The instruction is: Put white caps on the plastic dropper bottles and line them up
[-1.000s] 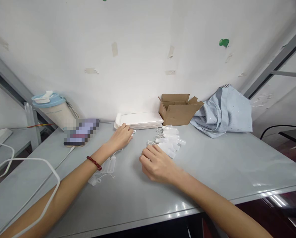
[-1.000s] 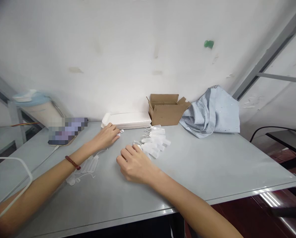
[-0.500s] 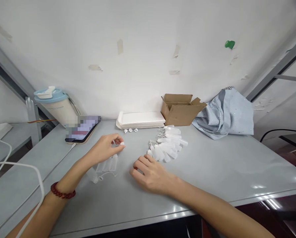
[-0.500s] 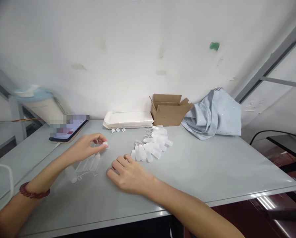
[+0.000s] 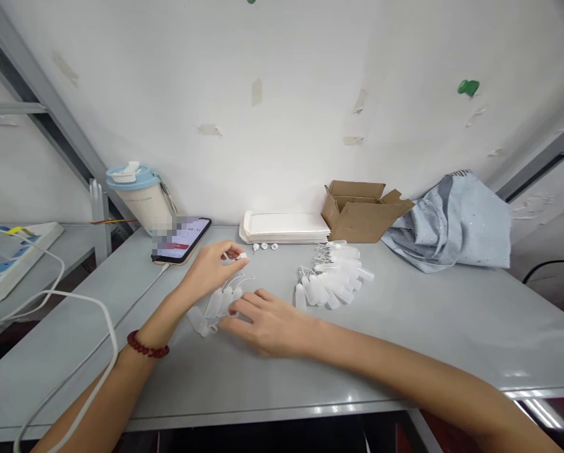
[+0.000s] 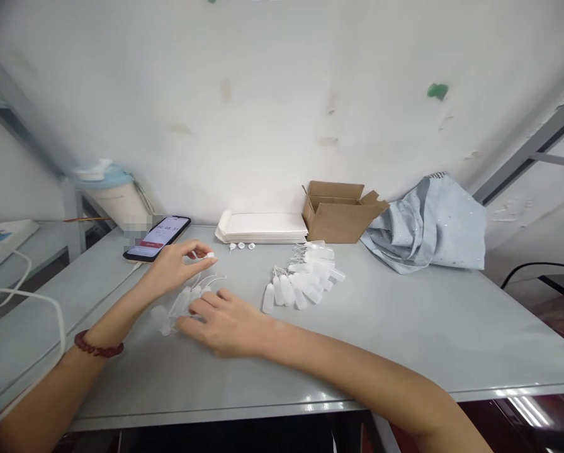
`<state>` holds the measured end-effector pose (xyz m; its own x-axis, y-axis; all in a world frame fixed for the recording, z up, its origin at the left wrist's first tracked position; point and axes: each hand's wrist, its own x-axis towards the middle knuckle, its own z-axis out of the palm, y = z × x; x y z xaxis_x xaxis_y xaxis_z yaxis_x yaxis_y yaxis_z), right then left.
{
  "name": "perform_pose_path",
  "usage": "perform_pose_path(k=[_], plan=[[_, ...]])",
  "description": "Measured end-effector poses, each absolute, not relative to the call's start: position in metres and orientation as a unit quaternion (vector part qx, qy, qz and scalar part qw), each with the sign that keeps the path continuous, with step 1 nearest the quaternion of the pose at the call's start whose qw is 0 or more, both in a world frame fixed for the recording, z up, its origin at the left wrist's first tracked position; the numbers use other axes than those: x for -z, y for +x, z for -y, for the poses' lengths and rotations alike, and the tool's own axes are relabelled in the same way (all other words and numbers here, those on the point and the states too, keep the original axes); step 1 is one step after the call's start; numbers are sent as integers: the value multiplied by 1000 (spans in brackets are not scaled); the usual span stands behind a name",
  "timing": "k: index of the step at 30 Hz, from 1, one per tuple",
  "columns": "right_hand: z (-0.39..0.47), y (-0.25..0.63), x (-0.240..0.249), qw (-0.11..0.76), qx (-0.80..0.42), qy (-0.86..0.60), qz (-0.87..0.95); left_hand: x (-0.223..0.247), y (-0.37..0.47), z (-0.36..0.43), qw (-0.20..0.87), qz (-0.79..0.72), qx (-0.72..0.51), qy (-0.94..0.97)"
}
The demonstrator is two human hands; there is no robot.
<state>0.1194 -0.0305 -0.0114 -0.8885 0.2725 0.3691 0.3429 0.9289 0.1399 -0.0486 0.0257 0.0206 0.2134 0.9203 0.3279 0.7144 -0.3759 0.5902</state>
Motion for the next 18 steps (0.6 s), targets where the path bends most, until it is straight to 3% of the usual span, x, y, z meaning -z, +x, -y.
perform_pose_path(k=[8, 18], plan=[[21, 71, -8, 86, 142, -59, 984, -24, -56, -31, 197, -561, -396, 700], [24, 61, 9, 125, 204, 51, 970, -21, -54, -30, 215, -552, -416, 690]])
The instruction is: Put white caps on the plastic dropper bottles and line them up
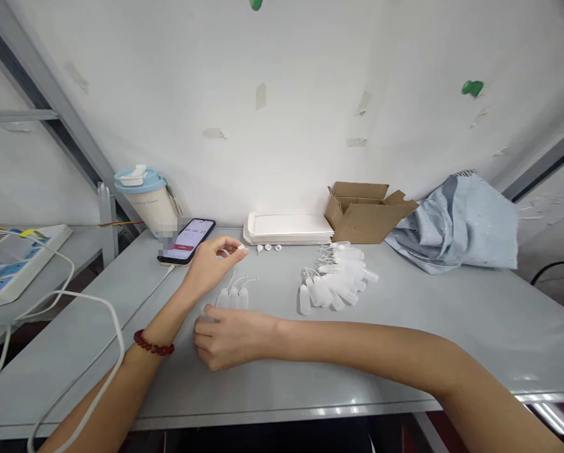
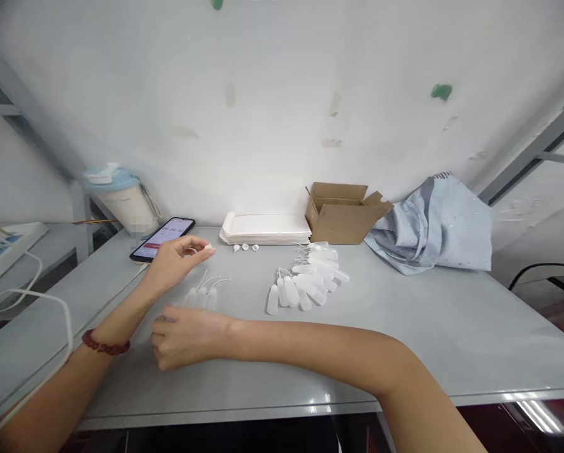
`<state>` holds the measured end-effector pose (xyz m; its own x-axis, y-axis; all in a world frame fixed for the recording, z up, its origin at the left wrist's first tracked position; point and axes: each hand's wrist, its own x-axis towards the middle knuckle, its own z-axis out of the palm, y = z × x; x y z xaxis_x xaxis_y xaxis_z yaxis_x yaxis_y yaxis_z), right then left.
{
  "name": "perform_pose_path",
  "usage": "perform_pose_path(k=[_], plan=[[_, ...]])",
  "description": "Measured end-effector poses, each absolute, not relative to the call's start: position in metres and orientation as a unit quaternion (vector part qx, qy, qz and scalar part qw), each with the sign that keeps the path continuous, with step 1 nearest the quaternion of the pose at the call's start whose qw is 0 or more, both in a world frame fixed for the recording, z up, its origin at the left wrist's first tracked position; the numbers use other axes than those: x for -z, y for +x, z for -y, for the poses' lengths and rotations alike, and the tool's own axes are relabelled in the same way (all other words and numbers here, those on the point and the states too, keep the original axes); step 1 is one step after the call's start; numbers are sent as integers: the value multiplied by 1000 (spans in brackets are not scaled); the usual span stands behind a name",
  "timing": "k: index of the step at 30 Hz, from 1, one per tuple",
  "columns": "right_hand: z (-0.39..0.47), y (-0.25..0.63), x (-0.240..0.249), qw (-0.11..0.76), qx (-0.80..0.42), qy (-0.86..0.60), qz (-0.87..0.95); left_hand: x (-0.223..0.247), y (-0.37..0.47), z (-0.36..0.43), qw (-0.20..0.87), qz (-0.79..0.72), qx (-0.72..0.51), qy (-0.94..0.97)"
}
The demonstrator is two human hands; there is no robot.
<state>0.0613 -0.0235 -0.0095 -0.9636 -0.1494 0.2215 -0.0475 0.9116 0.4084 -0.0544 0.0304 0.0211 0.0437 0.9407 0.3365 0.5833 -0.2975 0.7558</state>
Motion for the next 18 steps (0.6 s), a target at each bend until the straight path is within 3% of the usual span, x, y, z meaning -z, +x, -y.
perform_pose_path(k=[10, 18], plan=[[26, 57, 6, 166, 228, 18, 959, -18, -53, -31, 229, -550, -409, 692], [33, 45, -9, 82, 210, -89, 970, -19, -55, -31, 240, -552, -417, 681]])
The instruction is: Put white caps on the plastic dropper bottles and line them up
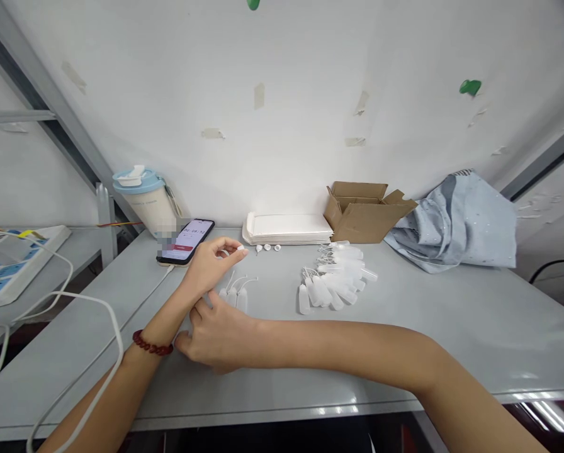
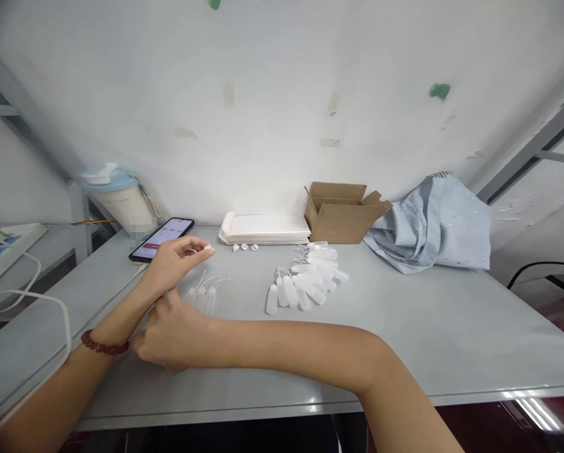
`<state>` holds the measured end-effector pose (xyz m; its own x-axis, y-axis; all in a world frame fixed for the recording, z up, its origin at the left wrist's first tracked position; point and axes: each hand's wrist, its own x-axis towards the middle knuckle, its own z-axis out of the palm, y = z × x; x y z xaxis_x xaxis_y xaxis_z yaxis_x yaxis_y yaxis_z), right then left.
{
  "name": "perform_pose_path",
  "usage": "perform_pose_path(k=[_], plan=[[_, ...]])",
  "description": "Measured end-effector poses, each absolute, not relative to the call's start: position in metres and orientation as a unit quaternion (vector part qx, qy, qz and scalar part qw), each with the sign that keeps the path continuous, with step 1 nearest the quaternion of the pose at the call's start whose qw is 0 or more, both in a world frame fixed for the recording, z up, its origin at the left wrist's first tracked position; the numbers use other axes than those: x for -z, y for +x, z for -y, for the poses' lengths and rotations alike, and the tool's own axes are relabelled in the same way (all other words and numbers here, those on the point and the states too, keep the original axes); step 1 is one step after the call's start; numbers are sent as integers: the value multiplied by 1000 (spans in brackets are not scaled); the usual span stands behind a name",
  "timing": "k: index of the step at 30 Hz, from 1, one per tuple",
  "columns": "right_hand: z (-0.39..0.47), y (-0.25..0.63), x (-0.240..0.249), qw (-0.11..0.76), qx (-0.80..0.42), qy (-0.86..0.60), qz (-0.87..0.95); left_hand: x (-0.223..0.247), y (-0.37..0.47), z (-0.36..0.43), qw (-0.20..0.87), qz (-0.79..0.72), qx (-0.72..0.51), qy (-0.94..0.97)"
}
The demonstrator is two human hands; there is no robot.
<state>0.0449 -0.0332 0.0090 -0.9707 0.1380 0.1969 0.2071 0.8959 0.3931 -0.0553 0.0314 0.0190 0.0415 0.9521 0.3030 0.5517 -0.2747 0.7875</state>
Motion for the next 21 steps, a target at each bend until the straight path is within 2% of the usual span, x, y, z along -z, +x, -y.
perform_pose_path(k=[7, 12, 21], plan=[[38, 39, -9, 85, 210, -100, 969, -23, -55, -30, 244, -553, -420, 677], [40, 43, -2, 147, 221, -76, 961, -24, -55, -29, 243, -553, -427, 673], [64, 66, 0, 177, 194, -63, 963, -24, -51, -27, 229, -550, -402, 695]])
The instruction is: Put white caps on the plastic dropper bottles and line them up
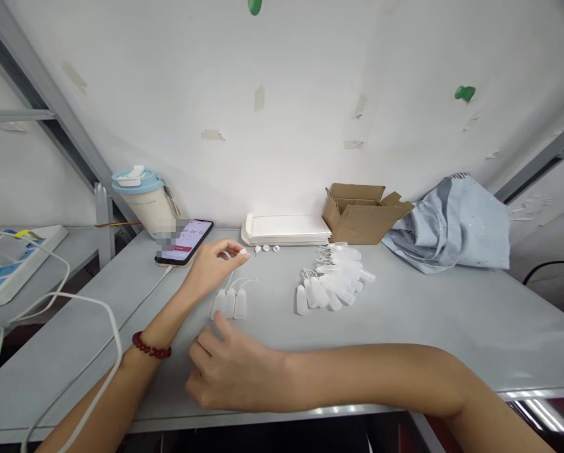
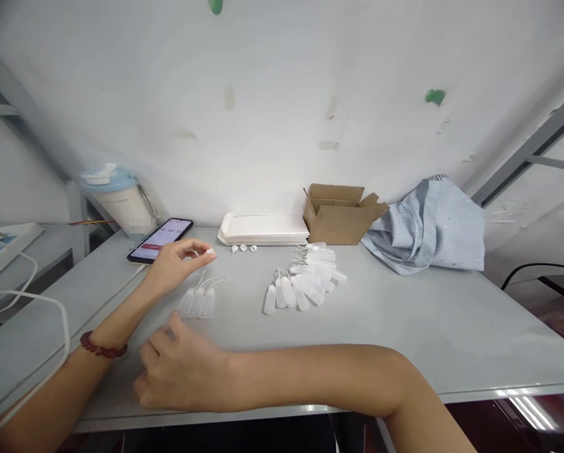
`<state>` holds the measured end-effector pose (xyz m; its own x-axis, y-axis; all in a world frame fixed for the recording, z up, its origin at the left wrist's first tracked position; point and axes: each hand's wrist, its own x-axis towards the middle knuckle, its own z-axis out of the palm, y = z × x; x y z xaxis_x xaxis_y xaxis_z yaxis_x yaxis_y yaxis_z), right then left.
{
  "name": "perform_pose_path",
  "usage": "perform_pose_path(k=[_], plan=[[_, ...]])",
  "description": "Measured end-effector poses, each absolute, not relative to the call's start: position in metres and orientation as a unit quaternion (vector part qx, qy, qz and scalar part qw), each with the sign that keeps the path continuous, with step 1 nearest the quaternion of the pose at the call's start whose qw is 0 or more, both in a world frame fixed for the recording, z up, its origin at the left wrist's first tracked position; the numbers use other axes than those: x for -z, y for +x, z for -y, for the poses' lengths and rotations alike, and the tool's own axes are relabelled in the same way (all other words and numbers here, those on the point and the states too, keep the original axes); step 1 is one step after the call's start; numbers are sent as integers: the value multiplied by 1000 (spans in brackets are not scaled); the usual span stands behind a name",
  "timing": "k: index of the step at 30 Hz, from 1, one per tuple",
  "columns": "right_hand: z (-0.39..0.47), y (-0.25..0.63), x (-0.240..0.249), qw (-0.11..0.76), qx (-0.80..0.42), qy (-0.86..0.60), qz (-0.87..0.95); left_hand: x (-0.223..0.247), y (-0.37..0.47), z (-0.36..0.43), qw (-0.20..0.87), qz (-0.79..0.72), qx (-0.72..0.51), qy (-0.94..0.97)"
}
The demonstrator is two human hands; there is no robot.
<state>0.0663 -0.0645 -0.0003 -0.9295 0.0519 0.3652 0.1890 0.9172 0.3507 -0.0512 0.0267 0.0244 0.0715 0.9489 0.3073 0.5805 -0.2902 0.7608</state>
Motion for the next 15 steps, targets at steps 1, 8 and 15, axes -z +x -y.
perform_pose_path(k=[1, 8, 15], plan=[[67, 71, 1, 180, 190, -64, 963, -24, -50, -26, 223, -548, -396, 702], [69, 108, 3, 159, 171, -135, 963, -14, -39, -19, 164, -503, -362, 768], [40, 153, -10, 120, 143, -250, 950, -13, -31, -10, 168, -493, -355, 777]])
